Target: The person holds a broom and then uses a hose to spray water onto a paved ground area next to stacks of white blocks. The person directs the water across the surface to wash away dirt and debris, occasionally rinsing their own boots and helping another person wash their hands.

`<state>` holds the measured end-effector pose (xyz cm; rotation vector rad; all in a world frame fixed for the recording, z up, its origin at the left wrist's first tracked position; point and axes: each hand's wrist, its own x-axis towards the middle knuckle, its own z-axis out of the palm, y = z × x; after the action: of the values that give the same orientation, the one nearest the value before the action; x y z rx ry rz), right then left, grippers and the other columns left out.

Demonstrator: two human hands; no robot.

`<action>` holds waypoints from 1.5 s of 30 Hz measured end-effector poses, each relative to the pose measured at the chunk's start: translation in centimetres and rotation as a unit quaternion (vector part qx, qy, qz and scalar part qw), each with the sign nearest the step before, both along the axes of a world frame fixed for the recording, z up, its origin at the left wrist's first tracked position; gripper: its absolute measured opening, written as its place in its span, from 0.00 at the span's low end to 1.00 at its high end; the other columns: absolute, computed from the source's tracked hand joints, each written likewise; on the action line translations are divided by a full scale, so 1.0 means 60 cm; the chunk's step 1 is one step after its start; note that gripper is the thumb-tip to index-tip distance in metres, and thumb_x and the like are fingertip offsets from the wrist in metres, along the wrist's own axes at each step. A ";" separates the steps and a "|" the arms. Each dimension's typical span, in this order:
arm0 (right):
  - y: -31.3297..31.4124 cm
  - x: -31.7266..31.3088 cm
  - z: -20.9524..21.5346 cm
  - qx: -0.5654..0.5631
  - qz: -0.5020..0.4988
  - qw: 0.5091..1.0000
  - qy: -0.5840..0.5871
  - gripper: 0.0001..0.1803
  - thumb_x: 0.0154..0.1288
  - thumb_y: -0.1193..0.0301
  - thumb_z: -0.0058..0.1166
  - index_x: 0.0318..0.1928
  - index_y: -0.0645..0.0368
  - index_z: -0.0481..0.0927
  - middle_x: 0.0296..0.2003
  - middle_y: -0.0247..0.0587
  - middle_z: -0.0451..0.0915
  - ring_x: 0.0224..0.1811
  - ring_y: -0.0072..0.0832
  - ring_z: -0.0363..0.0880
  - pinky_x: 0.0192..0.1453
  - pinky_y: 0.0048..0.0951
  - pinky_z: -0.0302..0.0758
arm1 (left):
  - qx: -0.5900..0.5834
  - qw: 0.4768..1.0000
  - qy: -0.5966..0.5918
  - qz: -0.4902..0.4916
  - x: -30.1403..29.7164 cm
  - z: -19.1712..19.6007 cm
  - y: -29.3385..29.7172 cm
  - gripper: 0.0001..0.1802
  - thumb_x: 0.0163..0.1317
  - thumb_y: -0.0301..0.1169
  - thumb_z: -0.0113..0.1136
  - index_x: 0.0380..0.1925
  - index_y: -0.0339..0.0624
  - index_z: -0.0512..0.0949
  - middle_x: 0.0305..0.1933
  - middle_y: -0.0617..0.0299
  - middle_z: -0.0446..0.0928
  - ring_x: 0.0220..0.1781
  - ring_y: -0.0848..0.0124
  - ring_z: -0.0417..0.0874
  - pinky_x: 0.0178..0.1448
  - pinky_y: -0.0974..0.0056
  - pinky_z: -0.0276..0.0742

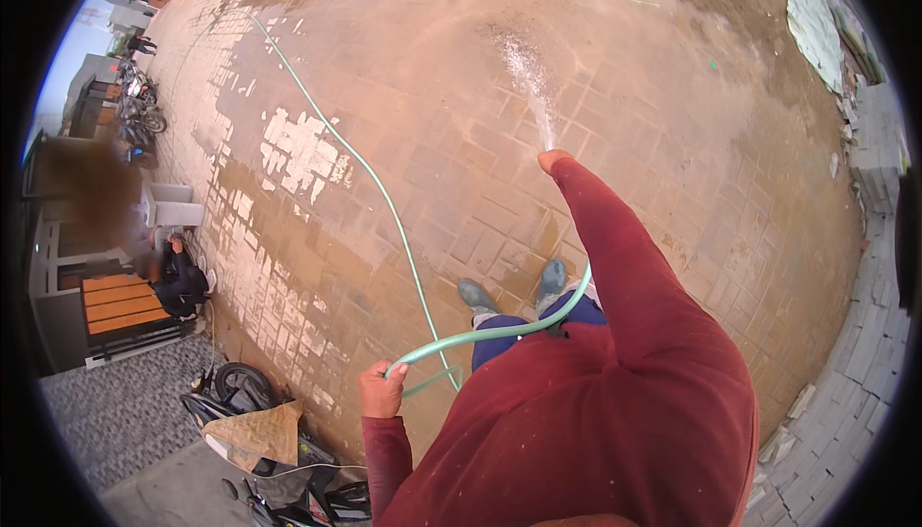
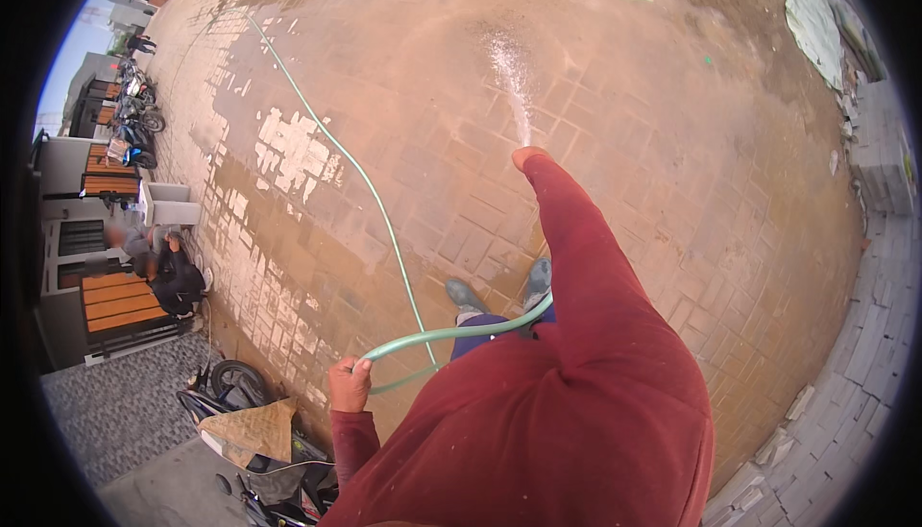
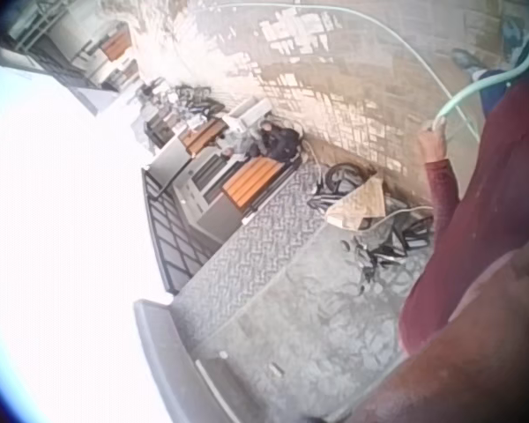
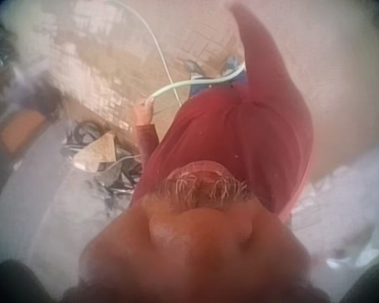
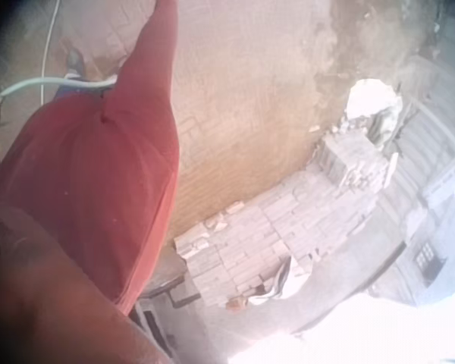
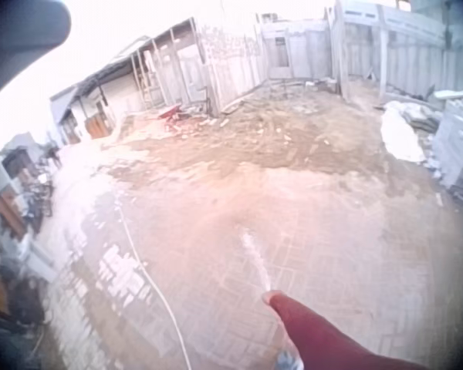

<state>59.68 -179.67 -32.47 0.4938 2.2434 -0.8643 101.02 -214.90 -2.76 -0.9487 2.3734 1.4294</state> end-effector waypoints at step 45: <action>0.447 0.287 -0.130 0.043 0.038 0.997 -0.052 0.28 0.60 0.61 0.38 0.47 0.75 0.77 0.43 0.68 0.79 0.44 0.53 0.80 0.47 0.49 0.72 | -0.027 0.967 -0.027 -0.252 -0.194 0.065 0.145 0.23 0.55 0.51 0.68 0.24 0.39 0.80 0.16 0.64 0.66 0.23 0.75 0.65 0.28 0.63 0.65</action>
<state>76.92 -152.82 -40.26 0.4772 2.1960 -0.6911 89.40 -206.20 1.14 -0.3395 2.3857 1.1286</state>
